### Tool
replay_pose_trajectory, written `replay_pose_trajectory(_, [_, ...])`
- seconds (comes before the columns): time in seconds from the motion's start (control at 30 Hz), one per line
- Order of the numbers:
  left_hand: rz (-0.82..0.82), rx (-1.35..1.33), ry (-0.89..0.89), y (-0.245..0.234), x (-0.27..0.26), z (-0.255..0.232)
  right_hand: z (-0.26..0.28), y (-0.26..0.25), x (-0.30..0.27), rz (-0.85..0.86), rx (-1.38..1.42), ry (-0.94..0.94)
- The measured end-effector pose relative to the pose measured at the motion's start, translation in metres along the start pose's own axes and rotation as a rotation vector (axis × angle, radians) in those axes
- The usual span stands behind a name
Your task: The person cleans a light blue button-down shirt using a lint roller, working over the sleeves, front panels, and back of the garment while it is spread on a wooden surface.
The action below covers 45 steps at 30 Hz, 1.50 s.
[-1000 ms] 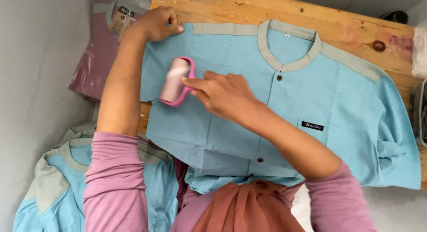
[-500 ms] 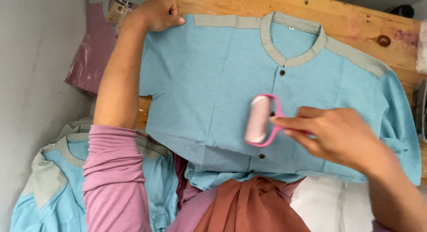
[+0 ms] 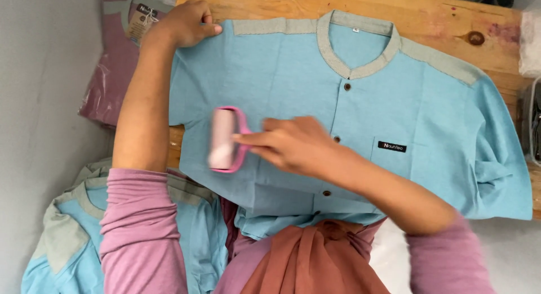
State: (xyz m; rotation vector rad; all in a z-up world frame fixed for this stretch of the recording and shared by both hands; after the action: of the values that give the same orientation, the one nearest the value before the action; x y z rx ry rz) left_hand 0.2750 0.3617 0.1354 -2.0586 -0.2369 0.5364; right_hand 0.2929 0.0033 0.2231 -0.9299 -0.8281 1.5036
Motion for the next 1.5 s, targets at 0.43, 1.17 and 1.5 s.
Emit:
replay_pose_trajectory(0.43, [0.053, 0.001, -0.071, -0.007, -0.004, -0.009, -0.012, -0.047, -0.063, 0.207, -0.248, 0.28])
replay_pose_trajectory(1.17, [-0.527, 0.065, 0.013, 0.042, 0.013, 0.0, -0.029, -0.042, -0.079, 0.004, -0.304, 0.528])
replay_pose_trajectory(1.5, [-0.839, -0.025, 0.273, 0.044, -0.004, 0.008, -0.088, -0.009, 0.102, -0.414, -0.244, 0.415])
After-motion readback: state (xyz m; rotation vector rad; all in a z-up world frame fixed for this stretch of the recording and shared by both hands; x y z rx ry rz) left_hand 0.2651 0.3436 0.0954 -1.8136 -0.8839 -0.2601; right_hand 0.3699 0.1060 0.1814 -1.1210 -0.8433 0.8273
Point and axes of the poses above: each hand's wrist, its own x-axis towards the middle knuckle, its own y-axis out of the palm, z = x × y, the point moved 1 cm from there along x, towards the middle knuckle, and after that the axes turned 1 degree about x, right-handed, at the moved point
